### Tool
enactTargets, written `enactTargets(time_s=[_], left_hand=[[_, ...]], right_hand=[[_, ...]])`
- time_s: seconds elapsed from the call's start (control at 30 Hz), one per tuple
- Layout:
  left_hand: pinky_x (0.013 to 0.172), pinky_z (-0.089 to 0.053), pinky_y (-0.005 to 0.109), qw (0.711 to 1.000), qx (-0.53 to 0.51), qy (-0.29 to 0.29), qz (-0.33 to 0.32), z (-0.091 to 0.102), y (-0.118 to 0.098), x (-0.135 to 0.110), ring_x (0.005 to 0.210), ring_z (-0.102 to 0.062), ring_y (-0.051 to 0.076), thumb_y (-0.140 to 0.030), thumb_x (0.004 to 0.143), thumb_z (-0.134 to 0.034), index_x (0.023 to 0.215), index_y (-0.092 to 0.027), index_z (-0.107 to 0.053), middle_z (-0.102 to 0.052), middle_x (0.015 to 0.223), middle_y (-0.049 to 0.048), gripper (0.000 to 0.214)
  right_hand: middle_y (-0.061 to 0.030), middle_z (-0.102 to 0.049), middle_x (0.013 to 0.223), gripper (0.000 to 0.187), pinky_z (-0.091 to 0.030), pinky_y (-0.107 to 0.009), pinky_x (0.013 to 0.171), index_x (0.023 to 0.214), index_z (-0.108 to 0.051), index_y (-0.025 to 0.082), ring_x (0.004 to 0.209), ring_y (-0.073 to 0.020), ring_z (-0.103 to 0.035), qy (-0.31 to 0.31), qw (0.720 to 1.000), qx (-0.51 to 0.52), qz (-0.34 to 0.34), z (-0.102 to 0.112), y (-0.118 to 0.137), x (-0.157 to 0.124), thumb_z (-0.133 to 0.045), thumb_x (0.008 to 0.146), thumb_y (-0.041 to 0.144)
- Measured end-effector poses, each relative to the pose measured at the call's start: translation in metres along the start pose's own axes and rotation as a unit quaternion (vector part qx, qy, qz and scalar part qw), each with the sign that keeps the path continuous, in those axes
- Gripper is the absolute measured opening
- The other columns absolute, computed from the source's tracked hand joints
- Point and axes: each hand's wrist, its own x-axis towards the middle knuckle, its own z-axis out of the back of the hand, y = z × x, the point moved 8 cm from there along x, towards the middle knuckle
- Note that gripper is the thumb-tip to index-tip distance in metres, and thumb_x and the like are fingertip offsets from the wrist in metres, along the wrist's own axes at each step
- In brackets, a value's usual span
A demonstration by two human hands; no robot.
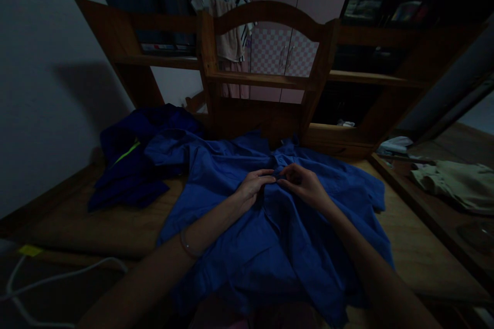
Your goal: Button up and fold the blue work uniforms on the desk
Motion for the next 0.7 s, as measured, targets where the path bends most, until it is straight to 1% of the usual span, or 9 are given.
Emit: enactTargets(time_s=[0.17,0.3,0.43,0.5,0.6,0.7], left_hand=[[0.058,-0.049,0.022,1.000,-0.002,0.010,-0.003,0.002,0.002,0.006,0.062,-0.064,0.012,-0.016,0.057,-0.079,0.103,-0.013,-0.064,-0.070,0.079,0.0053,0.049],[0.054,-0.046,0.020,1.000,0.029,0.000,-0.011,0.003,-0.001,0.003,0.058,-0.062,0.011,-0.019,0.058,-0.079,0.102,-0.014,-0.065,-0.069,0.075,0.0035,0.047],[0.050,-0.043,0.019,0.996,0.073,-0.018,-0.038,0.004,-0.006,0.000,0.054,-0.059,0.010,-0.021,0.059,-0.077,0.100,-0.016,-0.065,-0.068,0.069,0.0008,0.042],[0.052,-0.044,0.019,0.996,0.078,-0.021,-0.048,0.003,-0.007,-0.002,0.057,-0.060,0.010,-0.022,0.060,-0.077,0.098,-0.016,-0.065,-0.069,0.072,0.0015,0.040],[0.057,-0.046,0.020,0.996,0.065,-0.011,-0.053,0.002,-0.008,-0.003,0.063,-0.063,0.011,-0.023,0.060,-0.078,0.098,-0.015,-0.065,-0.070,0.079,0.0039,0.041],[0.063,-0.049,0.022,0.996,0.058,-0.005,-0.062,0.002,-0.010,-0.006,0.067,-0.064,0.013,-0.023,0.059,-0.079,0.098,-0.014,-0.066,-0.071,0.082,0.0057,0.042]], right_hand=[[0.0005,-0.056,0.074,0.026,-0.041,-0.023,0.059,0.098,-0.058,0.020,0.065,-0.0125,-0.054,-0.010,1.000,0.003,0.005,0.001,-0.001,-0.001,-0.063,0.080,0.037],[0.0009,-0.055,0.073,0.025,-0.041,-0.022,0.058,0.099,-0.058,0.020,0.064,-0.0122,-0.053,-0.013,1.000,-0.008,0.006,0.001,0.001,-0.002,-0.062,0.081,0.036],[0.0009,-0.056,0.073,0.022,-0.041,-0.023,0.058,0.096,-0.060,0.020,0.063,-0.0121,-0.053,-0.025,0.999,-0.028,0.008,0.002,0.003,-0.003,-0.063,0.080,0.036],[-0.0005,-0.059,0.077,0.020,-0.042,-0.023,0.061,0.093,-0.062,0.021,0.068,-0.0134,-0.055,-0.036,0.998,-0.041,0.012,0.005,0.004,-0.003,-0.064,0.079,0.036],[-0.0022,-0.062,0.082,0.019,-0.044,-0.025,0.065,0.090,-0.064,0.021,0.074,-0.0151,-0.057,-0.052,0.997,-0.058,0.026,0.010,0.007,-0.002,-0.066,0.078,0.035],[-0.0032,-0.063,0.084,0.020,-0.045,-0.026,0.065,0.090,-0.065,0.021,0.073,-0.0150,-0.058,-0.041,0.997,-0.062,0.038,0.010,0.008,-0.001,-0.067,0.077,0.035]])
